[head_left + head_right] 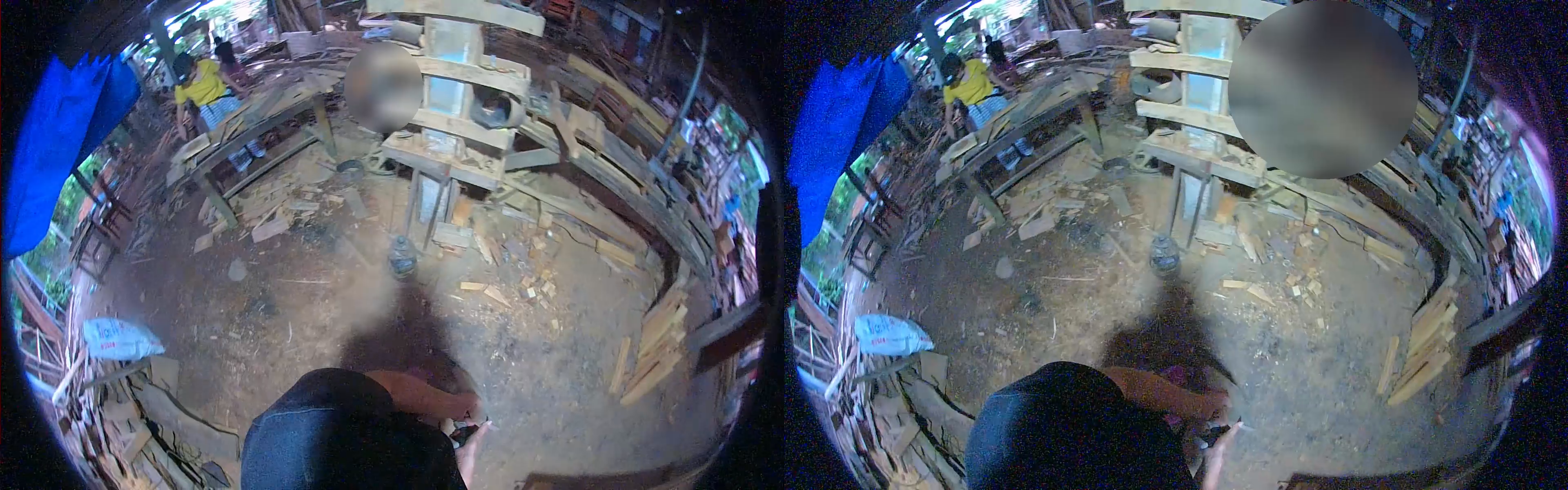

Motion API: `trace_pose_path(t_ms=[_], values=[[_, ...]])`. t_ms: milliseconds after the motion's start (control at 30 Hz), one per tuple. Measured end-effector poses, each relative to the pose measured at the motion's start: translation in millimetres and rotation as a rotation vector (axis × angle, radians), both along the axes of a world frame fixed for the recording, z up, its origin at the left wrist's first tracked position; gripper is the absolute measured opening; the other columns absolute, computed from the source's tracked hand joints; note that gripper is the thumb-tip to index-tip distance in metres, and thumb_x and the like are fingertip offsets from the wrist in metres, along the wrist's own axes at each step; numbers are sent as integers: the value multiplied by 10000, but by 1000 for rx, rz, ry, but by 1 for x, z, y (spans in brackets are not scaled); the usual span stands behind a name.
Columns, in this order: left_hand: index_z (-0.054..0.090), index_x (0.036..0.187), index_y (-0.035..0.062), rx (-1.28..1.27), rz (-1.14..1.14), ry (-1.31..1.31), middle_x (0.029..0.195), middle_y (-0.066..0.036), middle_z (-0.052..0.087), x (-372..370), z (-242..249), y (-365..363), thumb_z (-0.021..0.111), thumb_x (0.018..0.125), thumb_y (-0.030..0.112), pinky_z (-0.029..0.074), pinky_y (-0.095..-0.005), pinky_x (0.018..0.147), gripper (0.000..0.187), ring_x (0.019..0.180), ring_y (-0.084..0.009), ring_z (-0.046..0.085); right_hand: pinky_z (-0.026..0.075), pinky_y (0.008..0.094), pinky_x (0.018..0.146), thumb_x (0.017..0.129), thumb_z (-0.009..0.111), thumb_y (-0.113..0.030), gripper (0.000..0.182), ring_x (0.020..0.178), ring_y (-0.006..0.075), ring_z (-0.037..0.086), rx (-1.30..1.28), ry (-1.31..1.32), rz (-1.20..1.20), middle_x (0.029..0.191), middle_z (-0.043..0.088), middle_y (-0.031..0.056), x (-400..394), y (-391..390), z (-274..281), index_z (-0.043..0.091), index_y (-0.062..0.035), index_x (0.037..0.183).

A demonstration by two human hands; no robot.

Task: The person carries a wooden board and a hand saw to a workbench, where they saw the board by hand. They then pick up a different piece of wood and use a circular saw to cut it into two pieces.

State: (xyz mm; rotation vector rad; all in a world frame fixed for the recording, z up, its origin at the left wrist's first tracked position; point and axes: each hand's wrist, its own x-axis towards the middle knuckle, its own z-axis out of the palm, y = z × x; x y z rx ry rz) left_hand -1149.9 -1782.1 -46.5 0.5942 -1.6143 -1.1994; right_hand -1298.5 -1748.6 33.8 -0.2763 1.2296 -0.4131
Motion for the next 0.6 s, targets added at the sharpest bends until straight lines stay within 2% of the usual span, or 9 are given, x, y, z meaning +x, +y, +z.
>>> trace_pose_path(t_ms=[67,167,200,267,333,367,467,500,600], values=[[565,569,102,-269,-68,-152,619,-33,577,10,11,-4,649,711,152,381,-350,503,172,529,-211,525,448,334,525,762,418,-753,667,618,178,517,0,-8,36,730,560,28,-5,-1,-15,551,-113,901],[595,620,118,-135,-108,-231,612,-36,578,26,43,11,656,729,177,398,-347,510,138,535,-209,533,458,354,563,746,418,-771,696,670,186,535,-2,-21,84,765,577,16,-10,-1,-28,553,-113,930],[595,620,118,-134,-96,-228,612,-36,578,25,38,13,656,729,177,398,-347,510,138,535,-209,533,458,354,563,746,418,-771,696,670,186,535,-2,-17,96,765,577,16,-1,2,-8,553,-113,930],[593,639,114,47,-53,-101,626,-39,580,9,24,6,645,739,179,406,-349,527,130,557,-205,537,469,344,511,768,433,-740,646,601,176,532,-45,298,22,695,558,24,43,13,83,505,-117,924],[592,659,109,222,-12,27,639,-41,582,19,14,15,633,749,181,415,-352,544,123,579,-202,542,467,329,487,785,442,-715,605,557,169,520,-53,159,12,665,538,26,33,8,30,485,-122,901],[591,668,107,308,9,92,646,-42,583,20,7,16,627,754,183,419,-354,552,120,590,-200,544,465,313,463,803,451,-689,568,513,162,508,-57,20,-7,634,518,27,35,6,21,465,-127,877],[590,697,100,562,65,299,666,-46,586,-31,-29,36,610,768,186,431,-358,577,114,623,-195,551,428,277,406,839,462,-631,502,470,144,483,-32,26,15,629,501,27,43,10,21,443,-129,841],[589,706,98,646,82,372,673,-47,587,35,-15,35,604,773,187,436,-359,586,113,634,-194,553,405,257,383,855,456,-608,481,453,145,468,-55,11,94,623,497,30,47,11,29,433,-129,821],[587,735,91,899,130,596,693,-51,590,52,-23,46,587,788,191,448,-363,611,113,667,-189,560,430,263,439,812,518,-625,539,527,153,466,-20,72,136,719,511,49,61,13,26,486,-91,872]])
